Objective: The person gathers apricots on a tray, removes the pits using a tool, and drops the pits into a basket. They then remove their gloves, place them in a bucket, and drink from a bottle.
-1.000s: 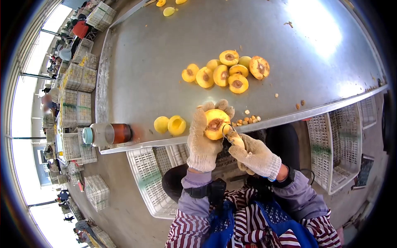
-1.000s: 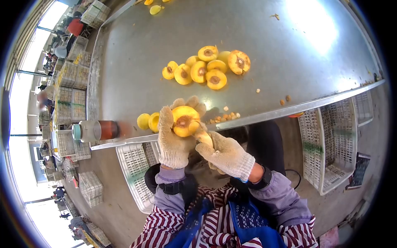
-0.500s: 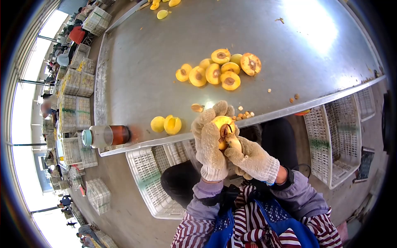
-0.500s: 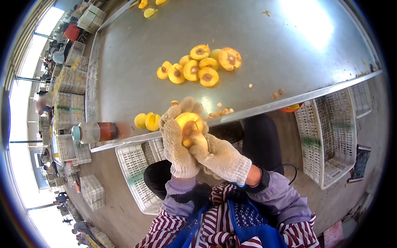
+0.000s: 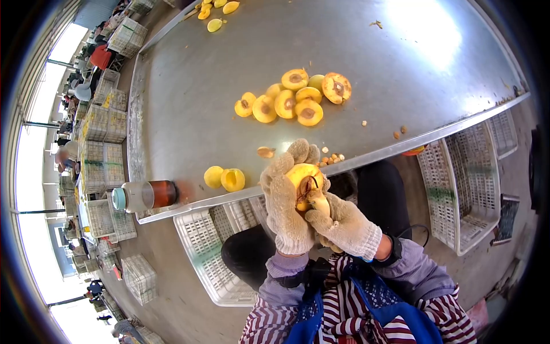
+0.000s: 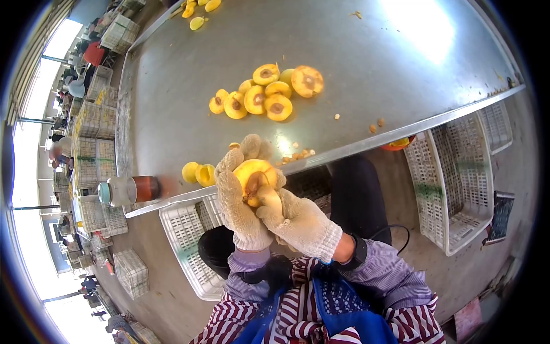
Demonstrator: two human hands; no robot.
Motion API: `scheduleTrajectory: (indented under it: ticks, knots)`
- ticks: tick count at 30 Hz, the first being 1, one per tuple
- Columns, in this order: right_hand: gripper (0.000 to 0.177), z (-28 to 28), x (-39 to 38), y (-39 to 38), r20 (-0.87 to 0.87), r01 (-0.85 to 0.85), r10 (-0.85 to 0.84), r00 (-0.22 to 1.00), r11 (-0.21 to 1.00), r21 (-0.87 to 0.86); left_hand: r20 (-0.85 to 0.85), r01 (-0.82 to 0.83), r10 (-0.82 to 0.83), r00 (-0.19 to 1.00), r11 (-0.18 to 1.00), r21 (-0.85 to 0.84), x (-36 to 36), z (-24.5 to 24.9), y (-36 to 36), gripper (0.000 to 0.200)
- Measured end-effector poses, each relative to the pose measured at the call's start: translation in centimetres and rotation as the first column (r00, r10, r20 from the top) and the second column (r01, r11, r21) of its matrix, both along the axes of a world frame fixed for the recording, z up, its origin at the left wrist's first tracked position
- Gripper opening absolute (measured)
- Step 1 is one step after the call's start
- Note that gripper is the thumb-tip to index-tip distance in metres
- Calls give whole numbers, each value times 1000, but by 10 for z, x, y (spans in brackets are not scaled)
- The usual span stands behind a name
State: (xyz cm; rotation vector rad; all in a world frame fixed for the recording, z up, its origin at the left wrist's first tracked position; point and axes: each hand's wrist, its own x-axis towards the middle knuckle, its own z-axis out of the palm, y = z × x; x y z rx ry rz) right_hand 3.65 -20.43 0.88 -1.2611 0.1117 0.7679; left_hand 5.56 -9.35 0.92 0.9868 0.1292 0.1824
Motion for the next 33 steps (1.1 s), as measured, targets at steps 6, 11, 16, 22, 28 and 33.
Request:
scheduleTrajectory:
  ticks: [6, 11, 16, 22, 28, 33]
  knots:
    - [26, -13, -1, -6, -125, -109, 142, 982, 964, 242, -104, 165, -157, 982, 984, 70, 8, -2, 17, 31]
    - [29, 4, 5, -16, -206, -140, 217, 954, 932, 334, -58, 113, -101, 993, 956, 271, 7, 22, 8, 29]
    - [44, 3, 9, -29, -290, -150, 305, 907, 877, 456, -97, 244, -225, 970, 850, 468, 13, 16, 21, 32]
    - [43, 0, 12, -30, -273, -130, 282, 920, 876, 465, -117, 218, -185, 976, 841, 496, 17, 23, 15, 29]
    - [40, -3, 14, -31, -309, -73, 258, 915, 862, 502, 315, -128, -206, 927, 615, 778, 21, 3, 18, 32]
    - [45, -13, 20, -25, -357, -66, 272, 894, 866, 495, -196, 383, -349, 916, 907, 177, 16, 12, 20, 53]
